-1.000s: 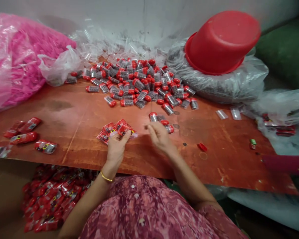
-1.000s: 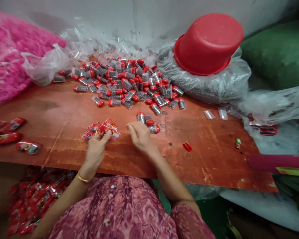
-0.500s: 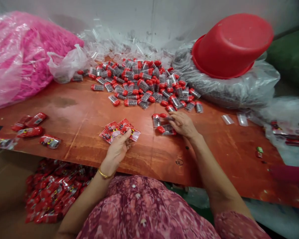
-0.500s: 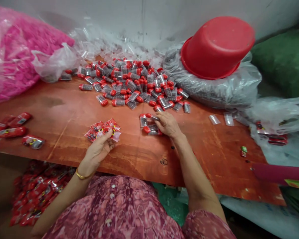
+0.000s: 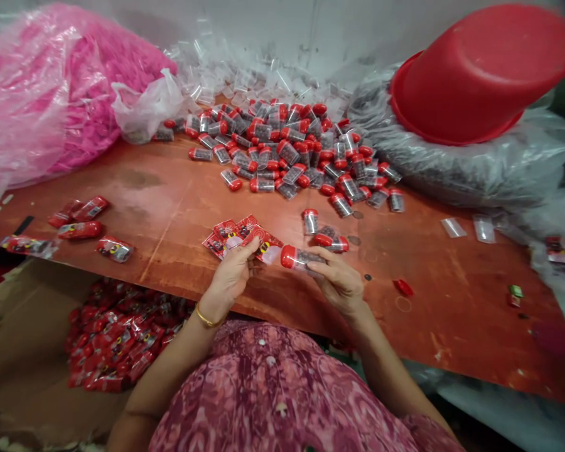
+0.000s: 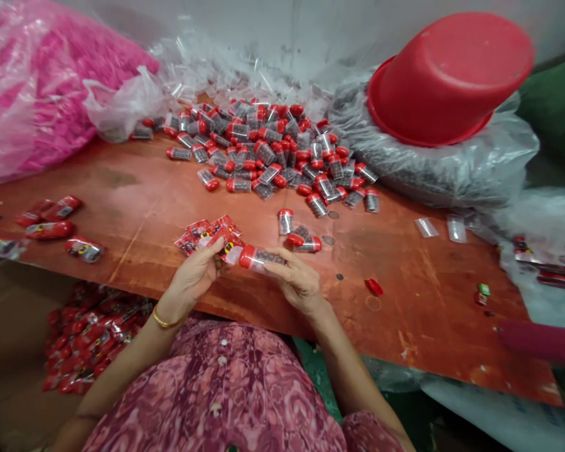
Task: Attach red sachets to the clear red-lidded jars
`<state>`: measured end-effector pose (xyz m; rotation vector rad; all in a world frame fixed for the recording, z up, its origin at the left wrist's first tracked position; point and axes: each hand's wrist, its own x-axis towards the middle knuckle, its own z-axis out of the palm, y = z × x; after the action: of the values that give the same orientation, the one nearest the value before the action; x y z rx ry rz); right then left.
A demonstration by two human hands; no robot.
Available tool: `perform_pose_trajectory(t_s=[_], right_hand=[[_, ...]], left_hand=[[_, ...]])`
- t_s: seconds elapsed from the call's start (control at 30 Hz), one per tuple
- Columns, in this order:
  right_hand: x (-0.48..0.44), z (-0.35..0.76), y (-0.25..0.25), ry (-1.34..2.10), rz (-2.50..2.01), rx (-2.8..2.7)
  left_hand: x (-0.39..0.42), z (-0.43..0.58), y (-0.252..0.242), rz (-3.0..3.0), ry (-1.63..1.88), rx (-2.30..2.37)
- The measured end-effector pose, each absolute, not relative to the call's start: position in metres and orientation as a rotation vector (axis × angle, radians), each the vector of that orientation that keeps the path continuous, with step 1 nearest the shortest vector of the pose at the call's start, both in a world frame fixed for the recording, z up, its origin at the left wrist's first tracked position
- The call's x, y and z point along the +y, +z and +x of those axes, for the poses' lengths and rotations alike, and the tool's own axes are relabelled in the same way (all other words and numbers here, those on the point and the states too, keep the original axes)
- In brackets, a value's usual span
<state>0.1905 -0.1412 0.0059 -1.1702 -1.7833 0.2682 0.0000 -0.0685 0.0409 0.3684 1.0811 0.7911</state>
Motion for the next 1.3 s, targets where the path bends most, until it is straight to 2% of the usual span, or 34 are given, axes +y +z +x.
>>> perform_pose_trajectory(t_s=[0.17, 0.37, 0.6, 0.9, 1.3], right_hand=[[-0.140, 0.183, -0.001, 0.362, -1.207, -1.745], [-0.148, 0.176, -0.021, 0.730, -1.405, -1.372], [-0.164, 0.170, -0.005, 0.896, -1.247, -1.112], [-0.163, 0.160, 0.016, 0.653, -1.197, -1.384], [-0.162, 0.156, 0.010, 0.572, -1.220, -1.444]], left_hand=[[-0.070, 0.001, 0.037, 0.483, 0.805, 1.033], [-0.064, -0.001, 0.036, 0.432, 0.857, 1.165], [-0.062, -0.001, 0.038, 0.344, 0.764, 1.120], [-0.066, 0.004, 0.034, 0.422, 0.756, 1.080], [-0.072, 0.006, 0.039, 0.621, 0.905, 1.073]])
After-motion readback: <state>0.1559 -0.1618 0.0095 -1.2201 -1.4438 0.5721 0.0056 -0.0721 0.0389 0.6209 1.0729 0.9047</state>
